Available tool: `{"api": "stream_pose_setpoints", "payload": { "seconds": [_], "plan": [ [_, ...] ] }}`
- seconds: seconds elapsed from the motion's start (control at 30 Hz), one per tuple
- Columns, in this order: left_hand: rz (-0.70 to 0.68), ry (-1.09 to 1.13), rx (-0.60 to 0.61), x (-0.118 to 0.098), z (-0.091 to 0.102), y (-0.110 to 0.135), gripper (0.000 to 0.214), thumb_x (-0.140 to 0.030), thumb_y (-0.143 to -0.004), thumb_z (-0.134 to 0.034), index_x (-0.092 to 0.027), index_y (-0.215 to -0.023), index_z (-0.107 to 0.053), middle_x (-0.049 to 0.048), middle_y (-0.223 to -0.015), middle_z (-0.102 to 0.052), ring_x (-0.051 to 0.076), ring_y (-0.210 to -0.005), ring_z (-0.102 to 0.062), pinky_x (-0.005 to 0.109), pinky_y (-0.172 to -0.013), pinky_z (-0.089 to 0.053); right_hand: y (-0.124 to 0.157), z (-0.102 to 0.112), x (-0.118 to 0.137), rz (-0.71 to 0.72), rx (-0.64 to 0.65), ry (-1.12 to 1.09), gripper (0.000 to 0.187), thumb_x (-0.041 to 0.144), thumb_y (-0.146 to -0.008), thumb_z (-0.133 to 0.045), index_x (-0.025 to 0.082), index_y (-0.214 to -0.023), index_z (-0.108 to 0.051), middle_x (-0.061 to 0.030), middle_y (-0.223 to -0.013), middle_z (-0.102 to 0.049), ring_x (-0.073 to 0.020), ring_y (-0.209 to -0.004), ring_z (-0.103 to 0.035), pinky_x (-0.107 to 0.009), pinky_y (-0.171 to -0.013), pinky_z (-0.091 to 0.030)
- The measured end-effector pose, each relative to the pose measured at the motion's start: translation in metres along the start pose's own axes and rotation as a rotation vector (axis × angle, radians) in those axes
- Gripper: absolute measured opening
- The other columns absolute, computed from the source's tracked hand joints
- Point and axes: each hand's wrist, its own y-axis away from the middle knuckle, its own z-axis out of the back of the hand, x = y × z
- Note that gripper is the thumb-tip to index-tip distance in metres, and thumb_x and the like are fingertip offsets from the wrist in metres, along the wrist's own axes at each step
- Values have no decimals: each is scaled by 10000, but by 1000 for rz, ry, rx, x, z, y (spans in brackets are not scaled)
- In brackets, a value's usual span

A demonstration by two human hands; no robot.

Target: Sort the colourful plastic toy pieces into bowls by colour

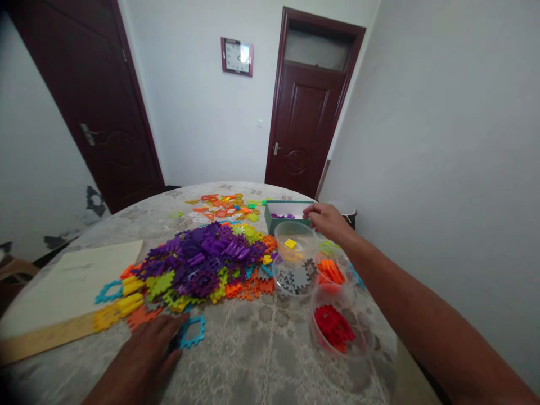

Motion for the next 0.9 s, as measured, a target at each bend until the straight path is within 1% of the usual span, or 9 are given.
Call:
{"api": "stream_pose_setpoints", "payload": {
  "seconds": [0.2, 0.27, 0.33, 0.4, 0.5, 0.6, 0.7, 0.77, 0.9],
  "plan": [
    [8, -56, 110, -10, 11, -2, 470, -201, -880, -559, -233, -1335, -675, 139, -1362, -654, 325, -1278, -583, 470, -1140, -432, 157, -32, 43, 376, 524, 149, 208, 290, -1014, -576, 322, -1108, -758, -34, -1052, -780, -215, -939, -724, -353, -862, -574],
    [-36, -31, 130, -21, 20, 0, 401, -196, -867, -574, -207, -1253, -683, 145, -1301, -663, 325, -1229, -581, 464, -1096, -442, 203, -50, 50, 411, 633, 164, 244, 317, -1024, -593, 371, -1225, -720, -41, -1161, -768, -234, -1042, -726, -375, -934, -575],
    [-81, 8, 119, -31, 26, -1, 331, -205, -884, -569, -197, -1199, -673, 143, -1271, -661, 316, -1199, -570, 454, -1076, -439, 228, -70, 51, 420, 718, 166, 277, 336, -1033, -585, 382, -1287, -686, -60, -1221, -751, -250, -1080, -725, -394, -946, -587],
    [-77, 35, 110, -39, 26, -2, 282, -213, -892, -569, -185, -1157, -662, 144, -1219, -671, 313, -1143, -574, 452, -1035, -451, 237, -97, 48, 422, 740, 173, 293, 334, -1036, -568, 354, -1310, -669, -89, -1237, -736, -275, -1093, -719, -435, -948, -595],
    [-77, 89, 78, -47, 19, -1, 321, -208, -894, -581, -200, -1210, -636, 130, -1208, -684, 309, -1131, -578, 446, -1016, -459, 231, -140, 43, 423, 640, 231, 382, 278, -1008, -561, 275, -1387, -610, -142, -1361, -659, -318, -1187, -670, -509, -1007, -569],
    [-142, 198, 40, -44, 12, 3, 549, -216, -884, -634, -230, -1425, -539, 114, -1362, -643, 303, -1260, -550, 440, -1109, -429, 218, -175, 41, 424, 577, 340, 475, 256, -980, -570, 217, -1452, -538, -175, -1480, -549, -331, -1251, -623, -504, -1012, -555],
    [-179, 268, 11, -34, 14, 7, 745, -253, -857, -702, -247, -1549, -426, 117, -1503, -548, 301, -1395, -475, 441, -1200, -371, 210, -197, 40, 393, 574, 428, 469, 299, -982, -587, 201, -1436, -527, -180, -1454, -533, -319, -1185, -638, -455, -936, -563],
    [-176, 235, 11, -26, 19, 9, 716, -276, -838, -733, -235, -1507, -480, 128, -1496, -539, 308, -1402, -466, 444, -1209, -361, 209, -207, 38, 358, 558, 454, 425, 349, -990, -598, 201, -1386, -556, -172, -1359, -564, -310, -1122, -646, -430, -889, -553],
    [-137, 106, 66, -19, 27, 11, 380, -310, -821, -748, -207, -1180, -673, 130, -1263, -634, 320, -1231, -554, 444, -1096, -435, 209, -215, 29, 304, 506, 424, 351, 419, -968, -650, 206, -1245, -614, -123, -1162, -587, -292, -1064, -620, -411, -898, -508]
  ]
}}
